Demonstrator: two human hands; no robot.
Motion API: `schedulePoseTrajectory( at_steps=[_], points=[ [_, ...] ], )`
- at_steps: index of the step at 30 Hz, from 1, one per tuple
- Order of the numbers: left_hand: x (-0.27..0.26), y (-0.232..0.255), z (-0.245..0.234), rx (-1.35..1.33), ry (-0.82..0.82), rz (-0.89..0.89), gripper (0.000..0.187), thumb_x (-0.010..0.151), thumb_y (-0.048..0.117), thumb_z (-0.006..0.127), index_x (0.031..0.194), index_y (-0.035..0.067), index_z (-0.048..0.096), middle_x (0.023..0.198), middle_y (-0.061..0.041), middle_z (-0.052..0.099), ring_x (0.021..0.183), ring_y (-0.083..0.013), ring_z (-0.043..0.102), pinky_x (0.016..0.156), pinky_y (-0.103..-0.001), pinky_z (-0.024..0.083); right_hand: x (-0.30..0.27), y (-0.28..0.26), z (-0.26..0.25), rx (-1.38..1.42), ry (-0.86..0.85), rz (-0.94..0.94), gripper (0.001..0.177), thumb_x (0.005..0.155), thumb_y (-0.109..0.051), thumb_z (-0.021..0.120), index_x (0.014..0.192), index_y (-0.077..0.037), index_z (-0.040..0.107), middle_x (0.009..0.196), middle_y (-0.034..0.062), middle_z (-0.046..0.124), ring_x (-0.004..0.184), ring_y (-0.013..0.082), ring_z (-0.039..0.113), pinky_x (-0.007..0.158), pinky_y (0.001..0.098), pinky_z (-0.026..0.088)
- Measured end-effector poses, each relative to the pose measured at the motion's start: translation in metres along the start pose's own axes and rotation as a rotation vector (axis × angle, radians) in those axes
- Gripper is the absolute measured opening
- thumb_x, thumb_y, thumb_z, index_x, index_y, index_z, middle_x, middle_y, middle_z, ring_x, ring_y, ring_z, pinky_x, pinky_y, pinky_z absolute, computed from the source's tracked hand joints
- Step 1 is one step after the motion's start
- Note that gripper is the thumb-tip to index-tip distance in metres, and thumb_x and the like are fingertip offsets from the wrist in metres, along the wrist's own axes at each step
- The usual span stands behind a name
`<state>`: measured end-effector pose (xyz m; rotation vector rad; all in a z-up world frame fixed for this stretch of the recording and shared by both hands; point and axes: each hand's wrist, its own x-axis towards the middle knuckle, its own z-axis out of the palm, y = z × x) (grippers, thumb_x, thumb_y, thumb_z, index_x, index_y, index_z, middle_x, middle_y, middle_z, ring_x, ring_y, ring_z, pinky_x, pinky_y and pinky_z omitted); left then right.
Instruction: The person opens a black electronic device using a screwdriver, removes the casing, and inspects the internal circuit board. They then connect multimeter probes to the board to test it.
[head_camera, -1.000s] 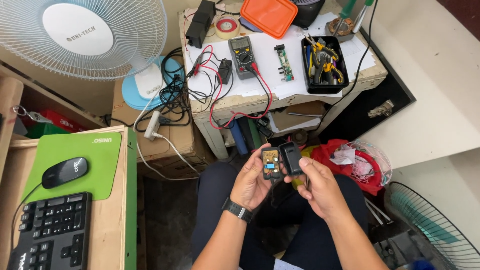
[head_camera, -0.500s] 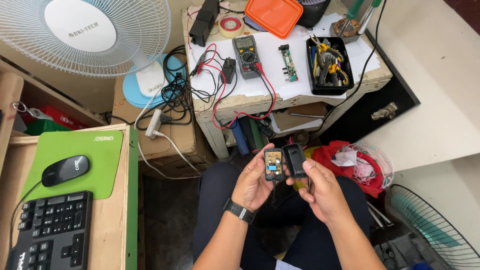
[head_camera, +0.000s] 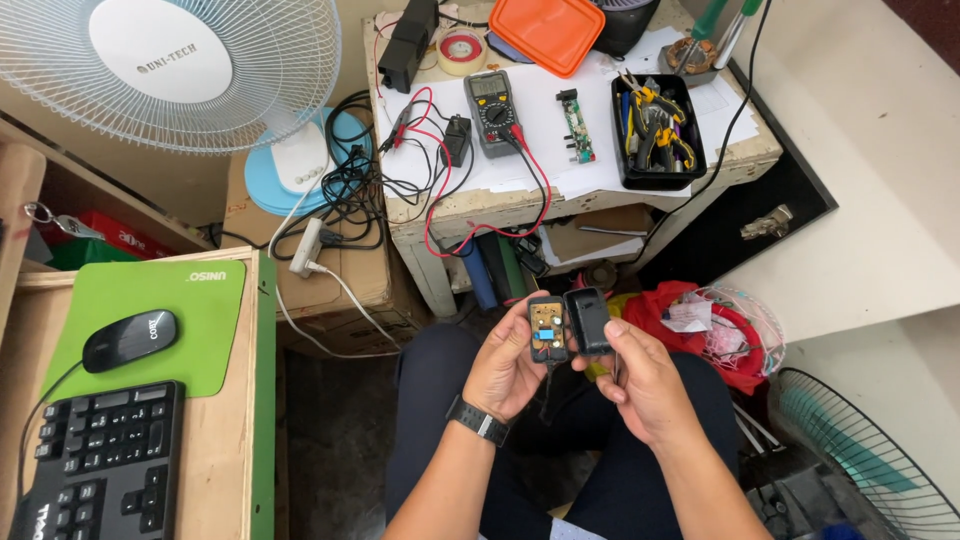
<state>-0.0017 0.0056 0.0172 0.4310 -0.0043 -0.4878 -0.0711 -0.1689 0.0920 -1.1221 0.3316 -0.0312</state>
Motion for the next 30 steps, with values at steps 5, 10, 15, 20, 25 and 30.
schedulePoseTrajectory(
  at_steps=[5, 10, 15, 20, 25, 30],
  points=[
    [0.002, -0.002, -0.006, -0.001, -0.003, -0.001, 0.061, 0.109, 0.030, 0.078, 0.163, 0.005, 0.067, 0.134, -0.033, 0.081, 0.115, -0.0427, 0.085, 0.103, -0.057, 0.071, 0.000, 0.000, 0.001, 0.003, 0.001, 0.007, 0.042, 0.118, -0.023, 0.058, 0.147, 0.003, 0.073, 0.102, 0.0366, 0.086, 0.086, 0.0351, 0.086, 0.036, 0.0143, 0.037],
    [-0.001, 0.000, -0.001, 0.001, -0.001, 0.001, 0.059, 0.108, 0.030, 0.080, 0.159, 0.004, 0.068, 0.132, -0.029, 0.082, 0.114, -0.0387, 0.085, 0.101, -0.054, 0.072, -0.001, 0.000, 0.003, 0.012, 0.004, 0.009, 0.039, 0.119, -0.022, 0.057, 0.143, 0.003, 0.074, 0.103, 0.0365, 0.087, 0.085, 0.0349, 0.086, 0.036, 0.0144, 0.036],
    [0.003, -0.006, -0.013, -0.018, 0.006, 0.007, 0.052, 0.107, 0.029, 0.081, 0.152, 0.004, 0.070, 0.132, -0.023, 0.083, 0.114, -0.0346, 0.085, 0.100, -0.052, 0.073, -0.002, 0.002, 0.004, -0.007, 0.001, 0.007, 0.038, 0.119, -0.023, 0.057, 0.138, 0.003, 0.077, 0.101, 0.0358, 0.087, 0.083, 0.0345, 0.086, 0.036, 0.0148, 0.036],
    [-0.004, 0.006, -0.001, 0.029, -0.080, -0.018, 0.044, 0.110, 0.033, 0.081, 0.144, 0.009, 0.068, 0.131, -0.011, 0.080, 0.108, -0.0259, 0.081, 0.097, -0.043, 0.069, -0.010, -0.017, 0.020, -0.092, 0.060, 0.097, 0.042, 0.115, -0.028, 0.061, 0.130, 0.007, 0.078, 0.114, 0.0240, 0.085, 0.079, 0.0252, 0.077, 0.041, 0.0217, 0.030],
    [-0.004, 0.005, -0.004, 0.006, -0.079, -0.023, 0.041, 0.111, 0.030, 0.081, 0.144, 0.010, 0.069, 0.131, -0.009, 0.081, 0.111, -0.0216, 0.081, 0.098, -0.038, 0.067, -0.011, -0.017, 0.020, -0.094, 0.058, 0.102, 0.044, 0.115, -0.029, 0.062, 0.133, 0.007, 0.079, 0.111, 0.0227, 0.082, 0.080, 0.0242, 0.077, 0.041, 0.0216, 0.031],
    [-0.005, 0.008, 0.002, 0.039, -0.053, -0.018, 0.045, 0.111, 0.034, 0.078, 0.146, 0.008, 0.068, 0.131, -0.013, 0.081, 0.108, -0.0267, 0.081, 0.094, -0.043, 0.070, -0.011, -0.015, 0.018, -0.085, 0.050, 0.094, 0.041, 0.115, -0.028, 0.062, 0.132, 0.005, 0.078, 0.112, 0.0205, 0.080, 0.081, 0.0240, 0.077, 0.041, 0.0220, 0.031]
  ],
)
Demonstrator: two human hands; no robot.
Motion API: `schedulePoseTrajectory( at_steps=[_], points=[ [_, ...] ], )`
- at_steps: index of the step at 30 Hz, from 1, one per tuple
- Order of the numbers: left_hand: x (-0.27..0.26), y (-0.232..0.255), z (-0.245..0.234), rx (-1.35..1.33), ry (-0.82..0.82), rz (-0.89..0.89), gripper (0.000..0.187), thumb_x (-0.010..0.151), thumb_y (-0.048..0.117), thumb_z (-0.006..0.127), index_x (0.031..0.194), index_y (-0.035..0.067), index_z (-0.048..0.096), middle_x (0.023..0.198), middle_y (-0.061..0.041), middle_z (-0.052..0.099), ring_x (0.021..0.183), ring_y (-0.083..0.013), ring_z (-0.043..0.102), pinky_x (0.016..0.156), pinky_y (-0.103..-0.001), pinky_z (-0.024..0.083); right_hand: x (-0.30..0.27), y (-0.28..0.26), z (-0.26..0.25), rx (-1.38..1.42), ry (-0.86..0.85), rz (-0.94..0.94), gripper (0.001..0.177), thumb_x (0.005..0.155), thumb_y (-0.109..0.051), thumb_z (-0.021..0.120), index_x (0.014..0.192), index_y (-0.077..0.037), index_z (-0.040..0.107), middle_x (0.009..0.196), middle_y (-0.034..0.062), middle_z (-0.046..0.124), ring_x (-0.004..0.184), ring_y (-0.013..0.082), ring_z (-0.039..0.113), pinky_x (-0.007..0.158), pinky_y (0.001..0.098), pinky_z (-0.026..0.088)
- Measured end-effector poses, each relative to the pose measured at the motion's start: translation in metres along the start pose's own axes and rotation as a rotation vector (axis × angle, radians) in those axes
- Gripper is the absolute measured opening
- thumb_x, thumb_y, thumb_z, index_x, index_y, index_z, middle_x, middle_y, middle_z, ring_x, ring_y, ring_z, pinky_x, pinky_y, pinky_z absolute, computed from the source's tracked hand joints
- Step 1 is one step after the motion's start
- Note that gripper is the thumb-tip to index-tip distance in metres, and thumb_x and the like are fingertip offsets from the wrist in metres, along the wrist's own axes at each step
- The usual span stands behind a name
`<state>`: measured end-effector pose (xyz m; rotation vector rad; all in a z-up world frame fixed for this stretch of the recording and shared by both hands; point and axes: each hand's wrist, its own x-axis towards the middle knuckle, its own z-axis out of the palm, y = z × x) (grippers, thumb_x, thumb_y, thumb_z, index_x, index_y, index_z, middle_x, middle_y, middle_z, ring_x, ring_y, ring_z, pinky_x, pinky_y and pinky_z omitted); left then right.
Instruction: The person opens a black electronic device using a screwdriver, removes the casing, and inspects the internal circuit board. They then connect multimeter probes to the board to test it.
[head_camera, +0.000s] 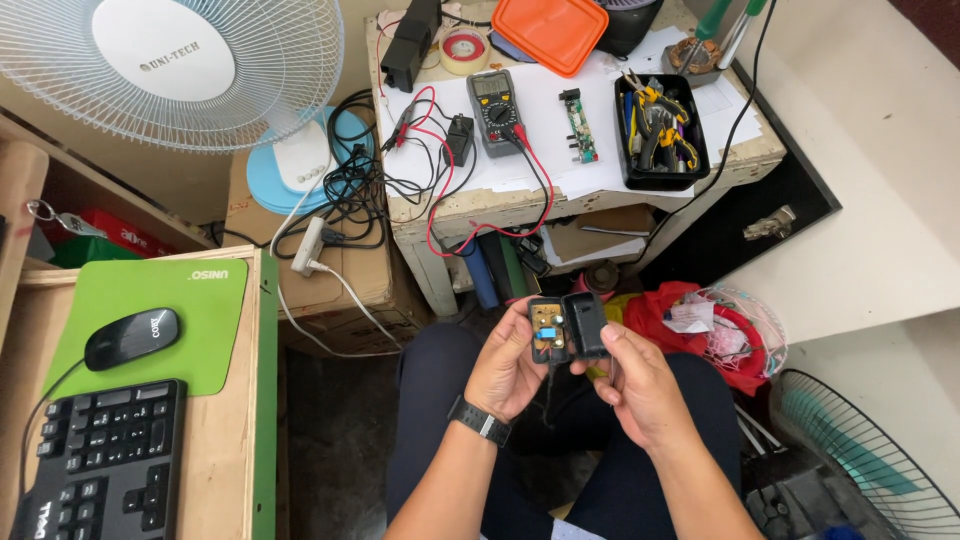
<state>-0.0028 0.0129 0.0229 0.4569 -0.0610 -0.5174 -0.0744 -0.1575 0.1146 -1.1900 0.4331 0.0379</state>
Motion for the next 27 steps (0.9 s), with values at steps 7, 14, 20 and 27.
schedulePoseTrajectory(
  at_steps=[7, 14, 20, 27],
  points=[
    [0.000, 0.003, 0.004, 0.030, 0.044, -0.009, 0.051, 0.110, 0.035, 0.079, 0.150, 0.006, 0.070, 0.132, -0.014, 0.081, 0.116, -0.0259, 0.080, 0.101, -0.040, 0.066, -0.001, -0.005, 0.004, -0.011, 0.021, -0.001, 0.045, 0.116, -0.026, 0.058, 0.132, 0.011, 0.077, 0.115, 0.0262, 0.085, 0.080, 0.0270, 0.078, 0.041, 0.0228, 0.031],
    [-0.001, 0.006, 0.008, -0.004, 0.020, -0.045, 0.058, 0.113, 0.036, 0.074, 0.160, 0.003, 0.065, 0.138, -0.022, 0.080, 0.110, -0.0310, 0.082, 0.096, -0.042, 0.068, 0.003, 0.000, -0.002, 0.023, 0.020, 0.006, 0.049, 0.116, -0.025, 0.052, 0.137, 0.012, 0.076, 0.116, 0.0290, 0.086, 0.080, 0.0287, 0.079, 0.042, 0.0232, 0.031],
    [-0.001, 0.008, 0.009, -0.006, 0.018, -0.059, 0.060, 0.114, 0.037, 0.071, 0.164, 0.004, 0.063, 0.139, -0.024, 0.080, 0.105, -0.0342, 0.084, 0.094, -0.043, 0.069, 0.005, 0.004, -0.004, 0.042, 0.018, -0.002, 0.049, 0.115, -0.025, 0.053, 0.138, 0.012, 0.076, 0.116, 0.0291, 0.086, 0.079, 0.0295, 0.078, 0.041, 0.0233, 0.030],
    [0.000, 0.006, 0.004, 0.026, 0.054, -0.030, 0.064, 0.109, 0.035, 0.078, 0.163, 0.005, 0.063, 0.139, -0.019, 0.080, 0.117, -0.0272, 0.080, 0.100, -0.041, 0.067, 0.004, -0.001, 0.001, 0.036, 0.034, 0.011, 0.048, 0.116, -0.023, 0.051, 0.138, 0.012, 0.076, 0.117, 0.0299, 0.085, 0.078, 0.0297, 0.077, 0.041, 0.0241, 0.031]
  ],
)
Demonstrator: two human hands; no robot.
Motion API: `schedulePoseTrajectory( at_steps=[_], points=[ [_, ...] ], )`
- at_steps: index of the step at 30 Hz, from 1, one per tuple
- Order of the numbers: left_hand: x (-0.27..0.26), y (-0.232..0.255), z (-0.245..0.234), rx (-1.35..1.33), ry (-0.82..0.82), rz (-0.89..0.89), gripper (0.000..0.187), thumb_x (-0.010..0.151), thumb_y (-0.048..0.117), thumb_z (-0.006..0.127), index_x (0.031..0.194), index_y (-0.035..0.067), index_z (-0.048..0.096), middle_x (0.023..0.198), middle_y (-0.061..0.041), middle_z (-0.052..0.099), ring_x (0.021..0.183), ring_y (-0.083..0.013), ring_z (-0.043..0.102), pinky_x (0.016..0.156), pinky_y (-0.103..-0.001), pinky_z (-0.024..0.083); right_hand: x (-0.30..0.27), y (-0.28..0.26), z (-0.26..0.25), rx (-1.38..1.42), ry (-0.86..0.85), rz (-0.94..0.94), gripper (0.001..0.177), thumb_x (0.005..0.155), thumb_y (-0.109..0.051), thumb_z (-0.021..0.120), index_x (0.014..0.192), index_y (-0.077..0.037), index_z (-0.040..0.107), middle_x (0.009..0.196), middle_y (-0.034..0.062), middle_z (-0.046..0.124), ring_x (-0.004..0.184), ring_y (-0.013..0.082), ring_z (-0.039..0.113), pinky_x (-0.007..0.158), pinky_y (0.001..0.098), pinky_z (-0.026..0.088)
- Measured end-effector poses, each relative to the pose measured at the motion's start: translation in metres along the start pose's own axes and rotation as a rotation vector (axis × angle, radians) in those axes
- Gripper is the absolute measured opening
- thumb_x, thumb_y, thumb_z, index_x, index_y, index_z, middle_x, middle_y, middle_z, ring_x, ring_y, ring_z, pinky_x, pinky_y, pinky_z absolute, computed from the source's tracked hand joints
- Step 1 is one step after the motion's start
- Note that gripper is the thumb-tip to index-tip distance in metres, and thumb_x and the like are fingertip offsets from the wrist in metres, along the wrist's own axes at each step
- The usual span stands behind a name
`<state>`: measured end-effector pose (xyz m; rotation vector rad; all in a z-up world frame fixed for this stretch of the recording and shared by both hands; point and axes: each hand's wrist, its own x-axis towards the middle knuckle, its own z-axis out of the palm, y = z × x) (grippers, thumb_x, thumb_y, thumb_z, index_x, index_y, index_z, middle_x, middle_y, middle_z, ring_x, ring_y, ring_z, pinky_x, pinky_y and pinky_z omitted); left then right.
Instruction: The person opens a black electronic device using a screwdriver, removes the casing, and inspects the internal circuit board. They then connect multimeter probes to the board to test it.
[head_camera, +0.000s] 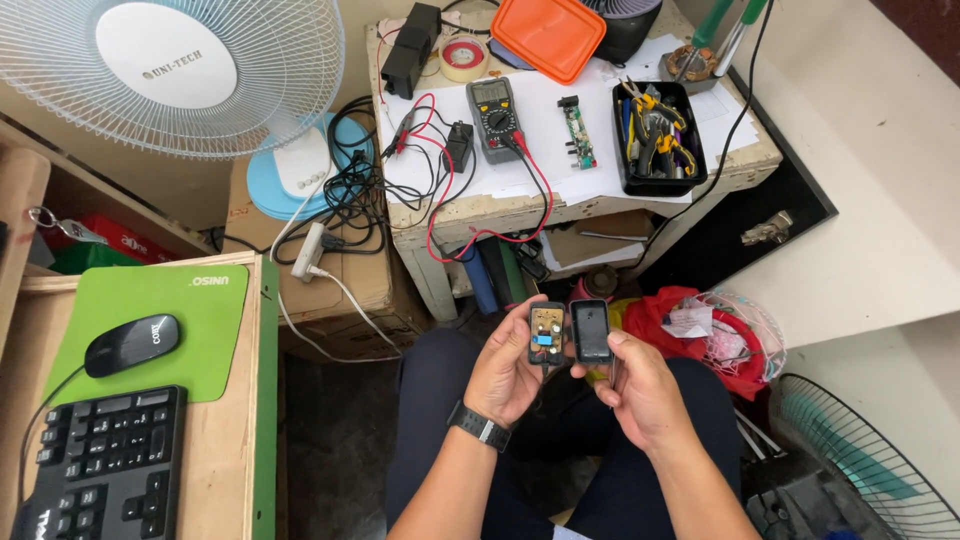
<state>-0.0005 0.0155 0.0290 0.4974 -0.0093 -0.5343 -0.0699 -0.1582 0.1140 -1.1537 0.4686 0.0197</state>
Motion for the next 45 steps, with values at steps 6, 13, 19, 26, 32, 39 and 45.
schedulePoseTrajectory(
  at_steps=[6, 13, 19, 26, 32, 39, 45],
  points=[
    [0.000, 0.001, 0.003, -0.019, -0.005, 0.005, 0.058, 0.112, 0.035, 0.074, 0.160, 0.005, 0.065, 0.137, -0.022, 0.081, 0.111, -0.0298, 0.081, 0.097, -0.042, 0.067, 0.000, -0.001, 0.000, -0.008, -0.015, -0.011, 0.048, 0.115, -0.024, 0.052, 0.136, 0.011, 0.078, 0.120, 0.0288, 0.086, 0.079, 0.0302, 0.078, 0.041, 0.0233, 0.030],
    [-0.001, 0.003, 0.006, -0.022, -0.005, -0.007, 0.055, 0.115, 0.035, 0.070, 0.160, 0.003, 0.065, 0.136, -0.024, 0.081, 0.107, -0.0321, 0.083, 0.095, -0.043, 0.070, 0.000, 0.000, 0.000, -0.015, -0.012, 0.000, 0.049, 0.115, -0.026, 0.053, 0.138, 0.011, 0.077, 0.118, 0.0282, 0.086, 0.079, 0.0294, 0.077, 0.042, 0.0238, 0.030],
    [-0.002, 0.003, 0.008, -0.035, -0.008, -0.026, 0.056, 0.115, 0.036, 0.070, 0.159, 0.002, 0.065, 0.134, -0.026, 0.080, 0.103, -0.0355, 0.083, 0.093, -0.045, 0.070, 0.002, 0.004, -0.004, -0.005, -0.019, -0.010, 0.050, 0.115, -0.026, 0.053, 0.141, 0.010, 0.077, 0.119, 0.0271, 0.085, 0.080, 0.0303, 0.079, 0.042, 0.0238, 0.032],
    [-0.003, 0.006, 0.011, -0.046, -0.007, -0.028, 0.054, 0.117, 0.035, 0.068, 0.159, 0.002, 0.065, 0.134, -0.026, 0.081, 0.104, -0.0350, 0.083, 0.095, -0.045, 0.070, 0.004, 0.004, -0.006, -0.011, -0.042, -0.017, 0.051, 0.115, -0.027, 0.052, 0.140, 0.010, 0.077, 0.117, 0.0277, 0.086, 0.080, 0.0296, 0.079, 0.042, 0.0243, 0.032],
    [-0.001, 0.005, 0.009, -0.043, 0.051, 0.034, 0.057, 0.111, 0.035, 0.072, 0.159, 0.004, 0.063, 0.134, -0.027, 0.080, 0.106, -0.0344, 0.081, 0.095, -0.045, 0.067, 0.017, 0.002, -0.007, 0.063, -0.046, 0.004, 0.048, 0.115, -0.023, 0.053, 0.135, 0.013, 0.077, 0.112, 0.0315, 0.087, 0.076, 0.0287, 0.077, 0.041, 0.0232, 0.031],
    [0.004, 0.008, -0.001, -0.057, 0.163, 0.062, 0.056, 0.112, 0.038, 0.069, 0.160, 0.010, 0.065, 0.138, -0.024, 0.079, 0.111, -0.0279, 0.080, 0.084, -0.038, 0.066, 0.028, -0.006, -0.002, 0.116, -0.051, 0.046, 0.050, 0.115, -0.026, 0.053, 0.141, 0.011, 0.075, 0.110, 0.0331, 0.087, 0.077, 0.0277, 0.076, 0.043, 0.0226, 0.033],
    [0.005, 0.010, -0.003, -0.114, 0.179, 0.047, 0.056, 0.112, 0.037, 0.068, 0.160, 0.008, 0.064, 0.139, -0.027, 0.078, 0.110, -0.0316, 0.079, 0.089, -0.040, 0.067, 0.037, -0.012, 0.003, 0.097, -0.013, 0.034, 0.042, 0.112, -0.023, 0.063, 0.133, 0.010, 0.076, 0.113, 0.0361, 0.088, 0.075, 0.0284, 0.078, 0.041, 0.0227, 0.032]
  ],
)
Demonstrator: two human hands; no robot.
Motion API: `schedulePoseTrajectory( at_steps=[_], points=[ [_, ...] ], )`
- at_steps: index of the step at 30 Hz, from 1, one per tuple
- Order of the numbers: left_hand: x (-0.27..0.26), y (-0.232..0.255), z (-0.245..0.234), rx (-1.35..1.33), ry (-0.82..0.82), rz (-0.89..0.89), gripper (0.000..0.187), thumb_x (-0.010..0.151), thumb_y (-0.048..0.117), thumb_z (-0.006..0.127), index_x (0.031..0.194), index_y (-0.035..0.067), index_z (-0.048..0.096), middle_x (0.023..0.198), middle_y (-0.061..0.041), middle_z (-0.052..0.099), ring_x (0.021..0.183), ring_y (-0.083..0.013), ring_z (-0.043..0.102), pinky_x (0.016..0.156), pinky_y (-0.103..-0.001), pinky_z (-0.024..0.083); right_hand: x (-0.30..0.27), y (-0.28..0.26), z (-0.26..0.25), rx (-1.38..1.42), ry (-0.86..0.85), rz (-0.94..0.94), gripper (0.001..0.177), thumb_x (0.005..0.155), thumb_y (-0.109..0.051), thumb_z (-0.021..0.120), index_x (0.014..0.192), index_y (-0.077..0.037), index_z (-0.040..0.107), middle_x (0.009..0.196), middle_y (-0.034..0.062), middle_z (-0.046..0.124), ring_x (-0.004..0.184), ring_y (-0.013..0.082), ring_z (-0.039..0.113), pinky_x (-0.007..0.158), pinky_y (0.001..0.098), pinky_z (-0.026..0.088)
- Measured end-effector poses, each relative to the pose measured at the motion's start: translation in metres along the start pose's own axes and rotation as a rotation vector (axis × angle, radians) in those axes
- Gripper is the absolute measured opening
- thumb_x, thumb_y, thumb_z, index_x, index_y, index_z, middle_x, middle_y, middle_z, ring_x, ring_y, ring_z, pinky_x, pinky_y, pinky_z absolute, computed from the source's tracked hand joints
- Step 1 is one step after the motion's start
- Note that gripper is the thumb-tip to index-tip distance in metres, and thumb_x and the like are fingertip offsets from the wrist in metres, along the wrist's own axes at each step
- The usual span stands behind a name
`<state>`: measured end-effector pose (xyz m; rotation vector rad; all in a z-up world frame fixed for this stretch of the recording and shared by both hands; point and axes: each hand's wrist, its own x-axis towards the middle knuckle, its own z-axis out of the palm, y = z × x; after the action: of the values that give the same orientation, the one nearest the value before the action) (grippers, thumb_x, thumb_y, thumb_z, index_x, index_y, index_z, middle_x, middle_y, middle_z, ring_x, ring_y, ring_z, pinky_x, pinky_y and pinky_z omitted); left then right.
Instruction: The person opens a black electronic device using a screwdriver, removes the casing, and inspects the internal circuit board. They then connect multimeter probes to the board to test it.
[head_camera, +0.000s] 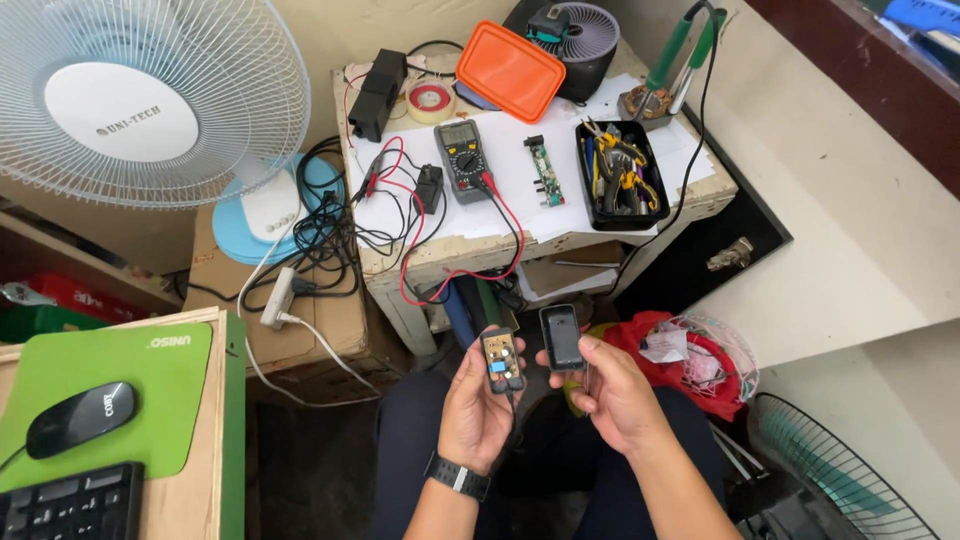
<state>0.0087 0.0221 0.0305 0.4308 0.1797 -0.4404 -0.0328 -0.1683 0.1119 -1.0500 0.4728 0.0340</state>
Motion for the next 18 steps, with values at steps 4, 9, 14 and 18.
schedulePoseTrajectory(
  at_steps=[4, 9, 14, 18],
  points=[
    [0.000, -0.003, -0.002, -0.005, -0.003, 0.007, 0.058, 0.111, 0.037, 0.069, 0.161, 0.009, 0.064, 0.139, -0.027, 0.078, 0.111, -0.0314, 0.079, 0.088, -0.042, 0.068, 0.012, -0.006, 0.001, 0.016, 0.008, 0.003, 0.039, 0.112, -0.023, 0.063, 0.131, 0.009, 0.075, 0.114, 0.0364, 0.088, 0.075, 0.0287, 0.078, 0.040, 0.0219, 0.031],
    [0.003, -0.006, -0.001, -0.031, 0.028, -0.003, 0.054, 0.111, 0.034, 0.068, 0.160, 0.011, 0.065, 0.138, -0.030, 0.079, 0.105, -0.0313, 0.081, 0.085, -0.038, 0.068, 0.062, -0.046, 0.027, -0.122, 0.061, -0.052, 0.046, 0.104, -0.013, 0.076, 0.149, -0.005, 0.067, 0.130, 0.0194, 0.080, 0.093, 0.0237, 0.081, 0.047, 0.0196, 0.043],
    [0.011, -0.010, -0.013, -0.035, 0.113, -0.014, 0.058, 0.111, 0.035, 0.063, 0.164, 0.011, 0.065, 0.139, -0.030, 0.080, 0.105, -0.0330, 0.079, 0.080, -0.040, 0.065, 0.137, -0.094, 0.068, -0.456, 0.076, -0.326, 0.045, 0.104, -0.015, 0.076, 0.148, -0.003, 0.070, 0.097, 0.0092, 0.074, 0.088, 0.0152, 0.080, 0.045, 0.0312, 0.036],
    [0.025, -0.024, -0.042, -0.109, 0.062, 0.026, 0.059, 0.108, 0.031, 0.066, 0.162, 0.006, 0.064, 0.135, -0.038, 0.080, 0.099, -0.0371, 0.081, 0.076, -0.044, 0.068, 0.177, -0.128, 0.100, -1.003, 0.254, -0.388, 0.059, 0.100, -0.049, 0.075, 0.147, -0.014, 0.067, 0.115, 0.0107, 0.081, 0.091, 0.0291, 0.077, 0.080, 0.0452, 0.056]
  ],
)
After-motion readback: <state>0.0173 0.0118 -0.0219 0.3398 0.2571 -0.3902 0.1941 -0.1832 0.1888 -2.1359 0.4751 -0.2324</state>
